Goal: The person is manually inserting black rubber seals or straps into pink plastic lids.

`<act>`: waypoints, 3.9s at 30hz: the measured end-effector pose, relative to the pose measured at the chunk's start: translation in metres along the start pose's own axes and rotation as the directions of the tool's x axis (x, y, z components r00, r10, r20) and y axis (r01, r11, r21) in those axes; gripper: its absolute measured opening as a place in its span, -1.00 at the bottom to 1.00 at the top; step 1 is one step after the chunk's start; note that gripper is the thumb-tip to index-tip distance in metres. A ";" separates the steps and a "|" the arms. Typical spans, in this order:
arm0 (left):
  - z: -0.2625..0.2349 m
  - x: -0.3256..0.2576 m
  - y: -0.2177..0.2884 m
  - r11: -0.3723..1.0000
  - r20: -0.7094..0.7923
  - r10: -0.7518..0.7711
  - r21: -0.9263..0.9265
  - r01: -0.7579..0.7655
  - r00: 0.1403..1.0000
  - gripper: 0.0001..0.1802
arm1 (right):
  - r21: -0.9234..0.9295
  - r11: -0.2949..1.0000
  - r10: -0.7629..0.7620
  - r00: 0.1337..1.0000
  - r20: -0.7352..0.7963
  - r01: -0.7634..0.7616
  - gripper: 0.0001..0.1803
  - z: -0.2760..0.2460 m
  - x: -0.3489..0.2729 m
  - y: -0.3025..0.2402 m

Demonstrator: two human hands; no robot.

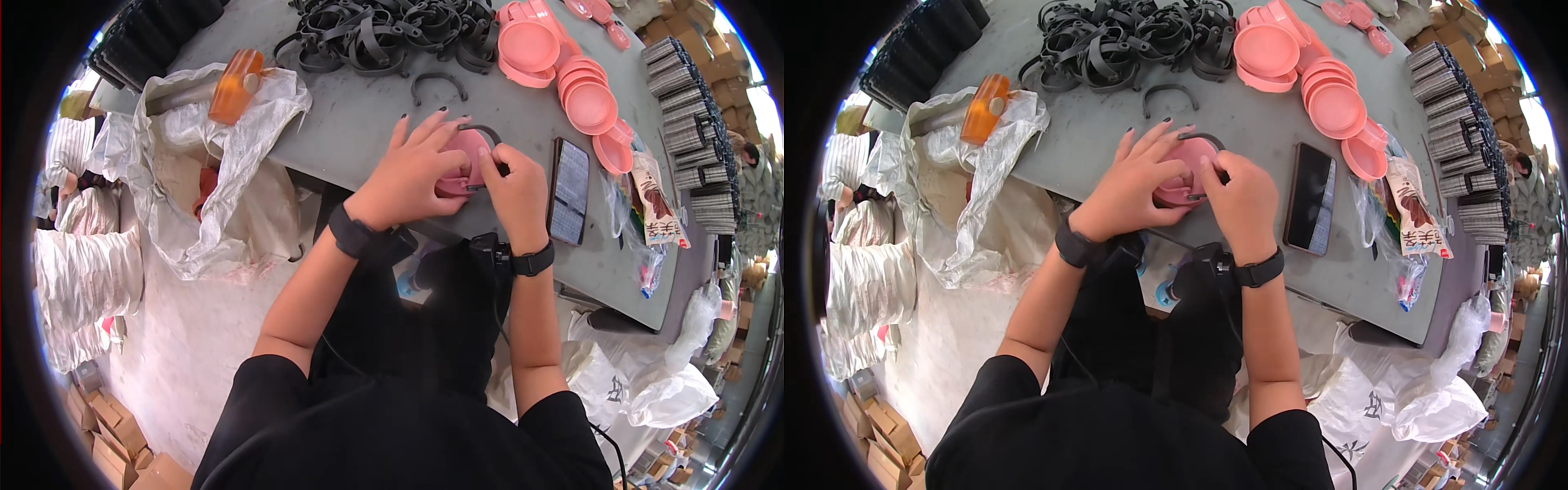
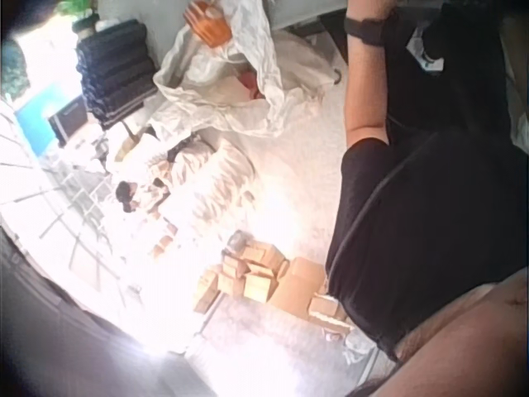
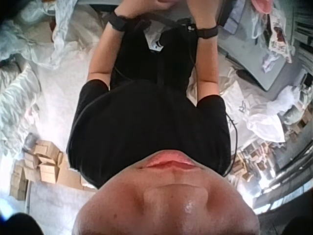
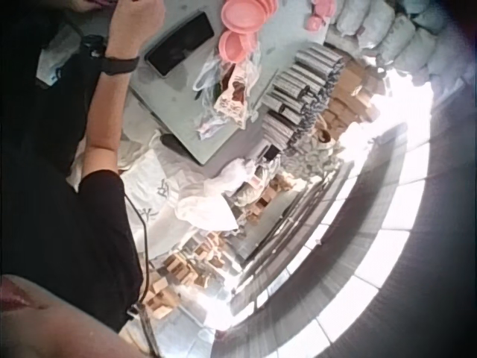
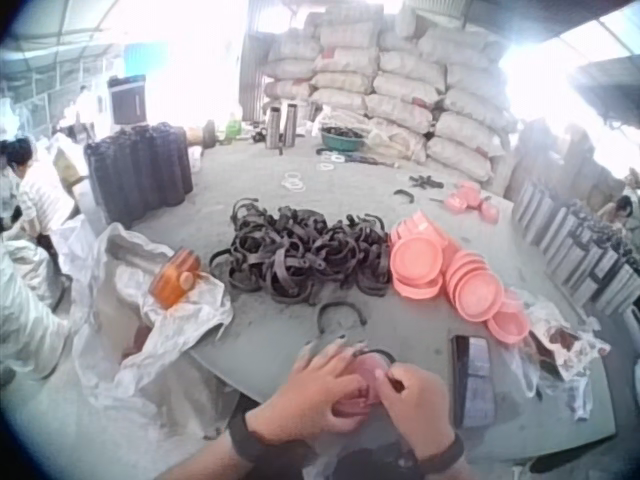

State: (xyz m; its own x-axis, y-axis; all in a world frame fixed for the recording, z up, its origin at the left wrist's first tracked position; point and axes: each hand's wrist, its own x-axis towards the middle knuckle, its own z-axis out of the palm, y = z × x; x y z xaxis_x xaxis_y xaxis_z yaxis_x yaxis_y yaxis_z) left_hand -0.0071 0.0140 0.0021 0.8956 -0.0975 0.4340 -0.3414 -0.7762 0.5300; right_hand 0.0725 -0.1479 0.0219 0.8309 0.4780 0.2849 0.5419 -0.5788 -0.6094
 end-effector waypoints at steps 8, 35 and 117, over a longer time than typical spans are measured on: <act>0.012 -0.013 0.002 0.984 -0.152 -0.141 -0.129 0.121 0.978 -0.73 | -0.088 0.996 -0.003 1.000 0.014 0.004 -0.68 0.009 0.001 -0.009; 0.013 -0.009 0.009 0.978 -0.234 -0.163 -0.165 0.126 0.958 -0.80 | 0.417 0.902 0.048 0.986 0.160 -0.112 -0.86 0.006 0.037 0.011; 0.019 -0.004 0.018 0.926 -0.146 -0.311 0.176 0.334 0.939 0.07 | 0.541 0.813 0.269 0.963 -0.026 -0.213 -0.75 -0.026 0.062 0.024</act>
State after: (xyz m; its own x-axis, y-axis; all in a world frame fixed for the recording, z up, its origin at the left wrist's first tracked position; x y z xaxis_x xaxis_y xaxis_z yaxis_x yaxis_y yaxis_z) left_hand -0.0119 -0.0116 -0.0038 0.9055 0.2405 0.3495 0.0328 -0.8610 0.5075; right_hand 0.1397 -0.1492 0.0439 0.9491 0.2871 0.1297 0.1957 -0.2147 -0.9569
